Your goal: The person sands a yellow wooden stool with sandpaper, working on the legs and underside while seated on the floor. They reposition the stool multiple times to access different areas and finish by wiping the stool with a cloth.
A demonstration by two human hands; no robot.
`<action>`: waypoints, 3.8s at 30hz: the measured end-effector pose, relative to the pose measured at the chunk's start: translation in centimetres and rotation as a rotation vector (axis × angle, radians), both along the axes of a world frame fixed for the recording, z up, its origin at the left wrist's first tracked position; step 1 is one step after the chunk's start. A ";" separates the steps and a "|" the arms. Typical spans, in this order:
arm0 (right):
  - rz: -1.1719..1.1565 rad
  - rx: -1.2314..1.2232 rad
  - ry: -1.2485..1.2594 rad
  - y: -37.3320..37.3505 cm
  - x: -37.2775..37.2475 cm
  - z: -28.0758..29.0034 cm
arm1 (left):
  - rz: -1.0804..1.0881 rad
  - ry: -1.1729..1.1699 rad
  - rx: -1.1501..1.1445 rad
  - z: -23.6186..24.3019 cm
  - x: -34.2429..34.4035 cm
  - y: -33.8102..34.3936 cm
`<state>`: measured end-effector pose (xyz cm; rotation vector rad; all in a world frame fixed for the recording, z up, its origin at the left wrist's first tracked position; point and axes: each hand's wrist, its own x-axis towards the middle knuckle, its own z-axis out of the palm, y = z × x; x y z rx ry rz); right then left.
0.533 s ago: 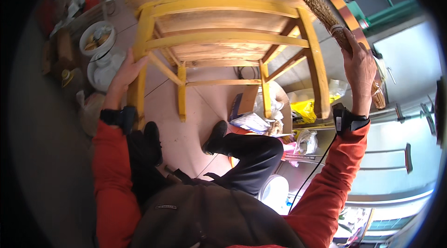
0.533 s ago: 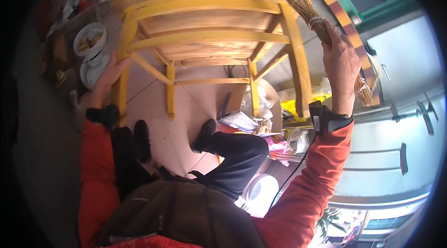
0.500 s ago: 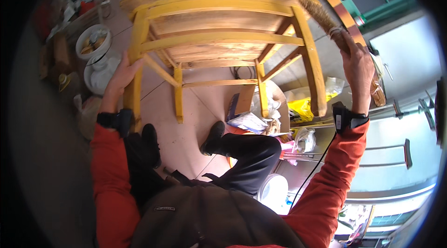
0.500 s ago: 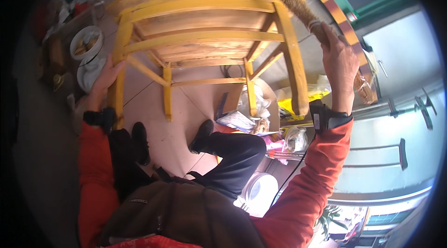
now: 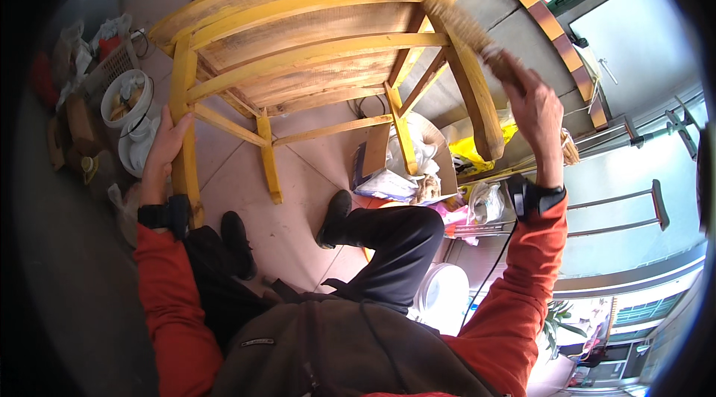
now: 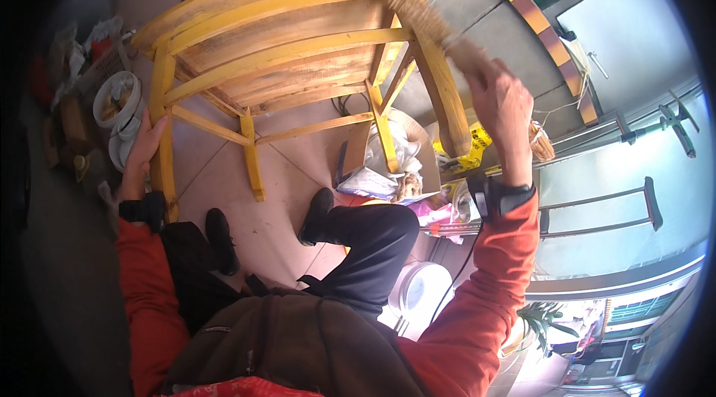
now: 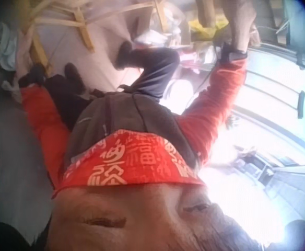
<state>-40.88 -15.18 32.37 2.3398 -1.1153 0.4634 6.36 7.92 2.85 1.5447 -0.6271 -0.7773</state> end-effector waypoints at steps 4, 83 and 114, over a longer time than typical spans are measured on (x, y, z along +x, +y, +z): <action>-0.068 -0.023 0.038 -0.9 1.2 -0.9 | -0.026 -0.013 0.024 -0.2 0.5 0.1; 0.314 1.545 -0.453 19.6 13.3 -42.0 | -0.067 -0.054 0.106 1.9 0.1 0.1; -0.077 1.177 -0.722 -3.8 16.5 -52.6 | 0.053 -0.015 0.233 2.7 -0.8 -0.2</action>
